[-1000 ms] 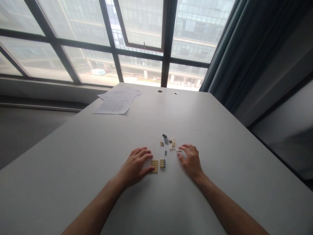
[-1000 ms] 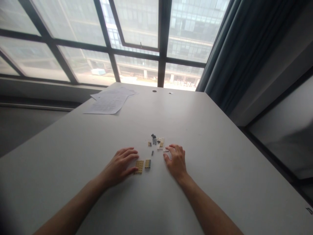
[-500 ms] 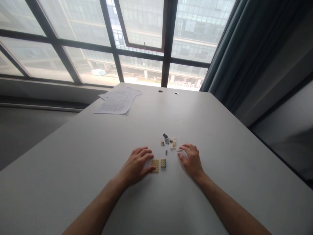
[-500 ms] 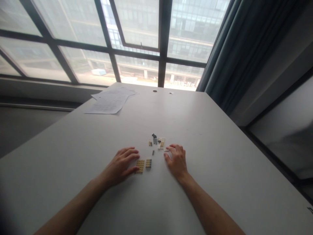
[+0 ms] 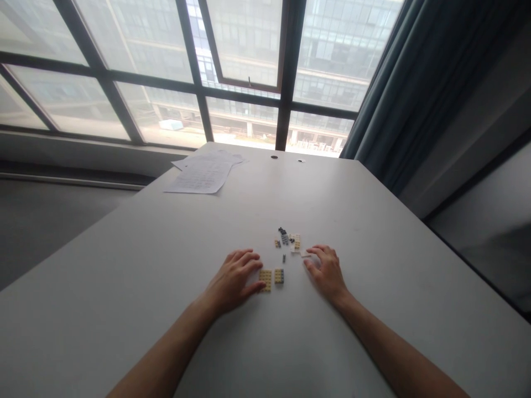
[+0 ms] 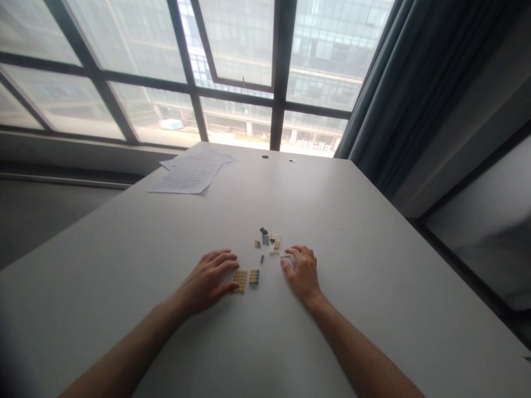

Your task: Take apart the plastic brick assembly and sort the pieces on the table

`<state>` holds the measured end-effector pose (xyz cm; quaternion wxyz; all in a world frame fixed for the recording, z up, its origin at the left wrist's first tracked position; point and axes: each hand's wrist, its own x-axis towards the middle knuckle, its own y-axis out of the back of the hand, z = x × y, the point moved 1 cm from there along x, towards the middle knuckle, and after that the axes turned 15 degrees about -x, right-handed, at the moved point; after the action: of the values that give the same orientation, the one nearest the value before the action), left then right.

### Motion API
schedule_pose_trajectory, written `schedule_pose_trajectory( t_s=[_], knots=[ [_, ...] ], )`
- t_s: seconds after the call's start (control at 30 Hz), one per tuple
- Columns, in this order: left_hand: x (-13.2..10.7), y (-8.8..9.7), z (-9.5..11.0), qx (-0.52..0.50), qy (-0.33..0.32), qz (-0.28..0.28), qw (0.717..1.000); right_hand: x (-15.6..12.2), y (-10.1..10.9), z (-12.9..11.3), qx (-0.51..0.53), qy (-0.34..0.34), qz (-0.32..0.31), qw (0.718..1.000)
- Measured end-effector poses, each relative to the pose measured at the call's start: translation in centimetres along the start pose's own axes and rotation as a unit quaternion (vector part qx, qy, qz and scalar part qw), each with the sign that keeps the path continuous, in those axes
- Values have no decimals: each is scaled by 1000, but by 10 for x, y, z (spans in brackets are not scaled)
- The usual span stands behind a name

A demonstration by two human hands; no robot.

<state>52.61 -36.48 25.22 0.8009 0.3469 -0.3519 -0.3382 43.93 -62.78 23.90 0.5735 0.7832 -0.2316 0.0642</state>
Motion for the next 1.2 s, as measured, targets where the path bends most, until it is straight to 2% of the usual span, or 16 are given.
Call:
schedule_pose_trajectory(
  t_s=[0.13, 0.3, 0.43, 0.67, 0.87, 1.03, 1.2],
  knots=[
    [0, 1, 1, 4, 0, 0, 1000, 13, -4, 3, -14, 1, -21, 1000],
    [-1, 1, 0, 5, -5, -2, 1000, 39, -7, 1, -73, 54, -62, 994],
    [0, 0, 1, 4, -2, -4, 1000, 49, -8, 0, -89, 88, -81, 989],
    [0, -1, 0, -1, -5, 1, 1000, 49, -9, 8, -66, 68, -71, 993],
    [1, -1, 0, 6, 4, -14, 1000, 68, -12, 17, -51, 28, -78, 995],
    [1, 0, 1, 6, 0, -10, 1000, 78, -16, 17, -60, 27, -99, 993],
    [0, 0, 1, 5, -5, -1, 1000, 77, -16, 11, -55, 40, -99, 993]
  ],
)
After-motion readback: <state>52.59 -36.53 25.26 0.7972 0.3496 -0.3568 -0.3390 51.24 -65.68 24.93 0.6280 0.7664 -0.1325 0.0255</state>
